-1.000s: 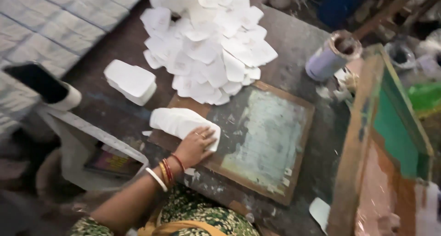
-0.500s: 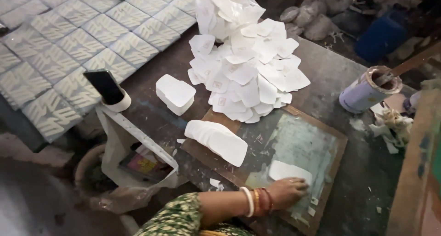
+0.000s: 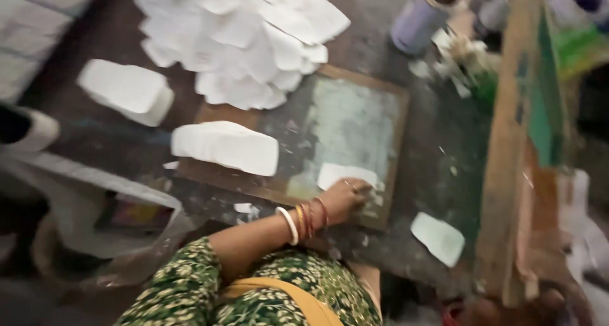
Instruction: The recorder is manually screen-printing logos onto small white material cutouts at a workbench.
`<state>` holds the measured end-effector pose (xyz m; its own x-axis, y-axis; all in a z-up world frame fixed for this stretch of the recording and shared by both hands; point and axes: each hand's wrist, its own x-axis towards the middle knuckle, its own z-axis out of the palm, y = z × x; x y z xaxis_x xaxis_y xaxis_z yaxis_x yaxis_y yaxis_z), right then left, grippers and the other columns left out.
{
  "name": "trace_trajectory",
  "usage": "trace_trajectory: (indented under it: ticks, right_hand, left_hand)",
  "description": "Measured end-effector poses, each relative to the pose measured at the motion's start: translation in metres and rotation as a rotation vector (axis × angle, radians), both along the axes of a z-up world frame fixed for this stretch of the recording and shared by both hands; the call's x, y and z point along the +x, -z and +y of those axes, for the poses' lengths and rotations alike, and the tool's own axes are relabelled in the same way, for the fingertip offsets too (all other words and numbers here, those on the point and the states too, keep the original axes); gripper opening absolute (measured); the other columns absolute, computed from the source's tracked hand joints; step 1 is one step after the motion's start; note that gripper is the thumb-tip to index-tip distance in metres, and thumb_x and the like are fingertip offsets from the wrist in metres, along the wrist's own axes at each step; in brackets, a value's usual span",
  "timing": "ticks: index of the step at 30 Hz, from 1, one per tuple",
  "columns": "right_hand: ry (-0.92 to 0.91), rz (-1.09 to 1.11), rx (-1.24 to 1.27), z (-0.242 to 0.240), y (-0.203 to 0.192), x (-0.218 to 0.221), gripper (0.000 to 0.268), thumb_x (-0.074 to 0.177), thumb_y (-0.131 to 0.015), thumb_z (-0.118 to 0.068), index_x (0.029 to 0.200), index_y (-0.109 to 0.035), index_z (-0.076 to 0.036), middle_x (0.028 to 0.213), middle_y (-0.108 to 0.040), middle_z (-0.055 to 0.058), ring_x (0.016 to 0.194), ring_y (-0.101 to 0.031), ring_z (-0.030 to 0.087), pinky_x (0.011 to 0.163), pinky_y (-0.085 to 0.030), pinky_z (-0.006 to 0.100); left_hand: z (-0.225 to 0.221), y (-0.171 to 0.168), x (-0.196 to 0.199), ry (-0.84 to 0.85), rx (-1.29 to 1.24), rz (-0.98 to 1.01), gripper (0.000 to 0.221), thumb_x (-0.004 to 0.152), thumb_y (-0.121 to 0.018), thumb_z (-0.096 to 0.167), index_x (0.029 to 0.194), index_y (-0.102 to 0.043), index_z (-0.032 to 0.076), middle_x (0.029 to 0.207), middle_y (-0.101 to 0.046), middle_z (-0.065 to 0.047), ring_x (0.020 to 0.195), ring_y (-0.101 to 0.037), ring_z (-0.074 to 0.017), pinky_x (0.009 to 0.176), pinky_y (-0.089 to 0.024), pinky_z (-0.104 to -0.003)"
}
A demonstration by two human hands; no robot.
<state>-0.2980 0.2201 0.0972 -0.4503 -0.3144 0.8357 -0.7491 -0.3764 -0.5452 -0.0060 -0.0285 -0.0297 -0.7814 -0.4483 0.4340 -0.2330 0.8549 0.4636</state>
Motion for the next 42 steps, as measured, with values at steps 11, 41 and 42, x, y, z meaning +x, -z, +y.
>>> trace_trajectory:
  ticks: [11,41,42]
  right_hand:
    - [0.061,0.009,0.161,-0.061,-0.032,0.102,0.023,0.111,-0.074,-0.020,0.118,-0.070,0.001,0.100,-0.073,0.016,0.087,-0.070,0.023,0.079,-0.058,0.033]
    - [-0.079,0.346,0.319,-0.095,-0.021,0.143,0.016,0.101,-0.067,-0.014,0.108,-0.068,0.001,0.112,-0.073,0.019,0.100,-0.075,0.032,0.083,-0.062,0.040]
    - [0.019,0.339,0.200,-0.090,-0.031,0.134,0.019,0.107,-0.061,-0.015,0.109,-0.065,0.003,0.113,-0.072,0.022,0.103,-0.075,0.035,0.085,-0.064,0.042]
  left_hand:
    - [0.052,-0.077,0.046,0.200,0.608,0.126,0.025,0.094,-0.065,0.023,0.111,-0.076,0.008,0.110,-0.075,-0.013,0.100,-0.071,-0.0286,0.090,-0.056,-0.040]
    - [0.042,-0.139,0.084,-0.008,0.974,0.109,0.045,0.079,-0.085,0.038,0.099,-0.068,0.000,0.090,-0.072,-0.015,0.081,-0.070,-0.0203,0.074,-0.058,-0.037]
    - [0.038,-0.143,0.079,0.110,0.931,0.242,0.048,0.086,-0.080,0.038,0.111,-0.065,0.000,0.101,-0.070,-0.015,0.090,-0.068,-0.0198,0.079,-0.058,-0.037]
